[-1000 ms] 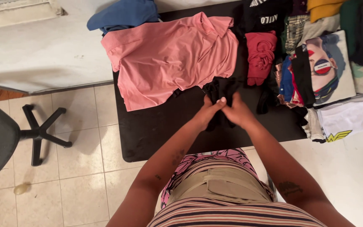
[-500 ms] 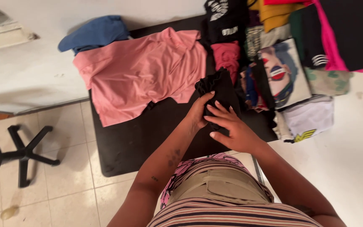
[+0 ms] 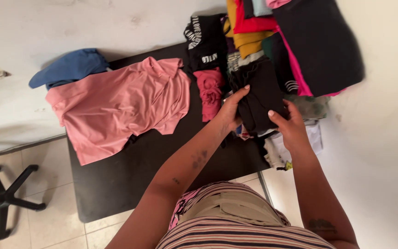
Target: The person folds several garments on a table, including a white t-shirt, a black t-shirt with a graphic, a pink top, a light pink top, and a black top. Each item is smoothed, folded into a compact rectangle, and placed on a growing stack on the right side of the table.
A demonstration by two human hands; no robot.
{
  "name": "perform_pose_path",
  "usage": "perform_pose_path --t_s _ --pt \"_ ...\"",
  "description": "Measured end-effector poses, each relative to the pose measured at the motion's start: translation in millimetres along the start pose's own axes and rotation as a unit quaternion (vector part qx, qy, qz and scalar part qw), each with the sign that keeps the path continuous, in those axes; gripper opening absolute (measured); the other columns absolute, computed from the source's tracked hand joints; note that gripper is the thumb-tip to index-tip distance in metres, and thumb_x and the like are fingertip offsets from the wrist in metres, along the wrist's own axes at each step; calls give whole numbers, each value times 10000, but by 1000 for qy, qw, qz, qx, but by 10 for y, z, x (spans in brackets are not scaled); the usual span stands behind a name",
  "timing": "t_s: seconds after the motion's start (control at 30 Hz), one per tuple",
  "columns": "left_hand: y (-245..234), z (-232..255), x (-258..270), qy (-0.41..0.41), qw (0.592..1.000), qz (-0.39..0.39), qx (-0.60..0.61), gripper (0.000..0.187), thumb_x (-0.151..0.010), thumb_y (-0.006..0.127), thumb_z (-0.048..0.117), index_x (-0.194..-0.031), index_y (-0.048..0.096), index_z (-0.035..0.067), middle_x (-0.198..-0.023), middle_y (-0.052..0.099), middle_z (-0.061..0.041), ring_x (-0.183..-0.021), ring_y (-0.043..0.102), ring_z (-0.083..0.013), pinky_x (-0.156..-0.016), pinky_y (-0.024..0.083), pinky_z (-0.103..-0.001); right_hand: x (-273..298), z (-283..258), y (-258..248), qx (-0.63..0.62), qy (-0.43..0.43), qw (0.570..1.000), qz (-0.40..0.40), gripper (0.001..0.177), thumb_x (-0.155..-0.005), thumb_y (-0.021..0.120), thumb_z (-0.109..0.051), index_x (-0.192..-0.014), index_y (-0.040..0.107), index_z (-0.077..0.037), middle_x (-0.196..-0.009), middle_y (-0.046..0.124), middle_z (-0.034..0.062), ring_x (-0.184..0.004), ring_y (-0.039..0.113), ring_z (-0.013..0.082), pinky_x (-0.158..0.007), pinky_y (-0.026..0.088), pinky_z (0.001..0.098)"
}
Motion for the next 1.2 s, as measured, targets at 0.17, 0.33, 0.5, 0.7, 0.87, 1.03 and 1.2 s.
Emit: perform_pose_path --t_s 0.17,0.33,0.5,0.7,0.87,1.03,1.2 --pt "302 355 -186 104 988 63 -92 975 -811 865 393 -1568 357 45 -1471 471 -296 -1357 490 -416 -1112 424 -567 -537 231 -365 42 -10 997 58 575 -860 906 -315 -1337 629 -154 -1126 622 61 -943 652 160 -627 621 329" --pt "-82 683 -362 202 887 170 -378 1149 -807 853 532 -1573 221 -46 -1507 367 -348 -1437 395 -483 -1127 420 -579 -662 398 -518 99 21 988 120 548 -799 958 -456 -1202 700 -189 -1110 686 40 -924 686 173 -584 614 344" --pt "529 914 56 528 507 203 -650 830 -755 865 254 -1464 472 79 -1385 454 -223 -1376 434 -428 -1195 288 -570 -535 219 -451 104 11 988 112 533 -847 916 -453 -1203 683 -131 -1111 664 84 -953 670 204 -642 610 334" --pt "1066 356 108 589 315 42 -743 600 -933 537 522 -1398 543 143 -1596 416 -97 -1513 372 -239 -1284 -29 -565 -645 368 -541 140 -19 982 124 553 -886 890 -510 -1198 676 -108 -1146 662 130 -964 664 238 -658 606 357" --pt "600 286 -375 452 379 38 -807 1114 -863 514 871 -1670 247 150 -1717 240 -157 -1608 209 -340 -1288 121 -606 -756 527 -613 307 -105 936 132 618 -999 732 -501 -1339 620 3 -1285 606 308 -1228 575 483 -998 502 564" --pt "490 236 -647 353 326 44 -876 1268 -725 523 999 -1659 265 181 -1712 243 -130 -1600 217 -325 -1267 163 -632 -708 541 -519 453 -329 809 179 368 -1117 570 -298 -1209 619 55 -1104 618 294 -1001 627 527 -837 507 575" --pt "453 215 -726 339 323 51 -882 1239 -759 484 1000 -1662 258 182 -1710 241 -132 -1596 225 -329 -1254 170 -655 -813 610 -600 440 -303 831 157 401 -1108 566 -317 -1259 612 52 -1126 615 330 -1027 603 568 -877 477 624"
Point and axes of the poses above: each hand's wrist, its own x-axis away from the middle knuckle, its own y-axis out of the palm, z = x × y, the point moved 9 cm from there along -x, towards the middle knuckle
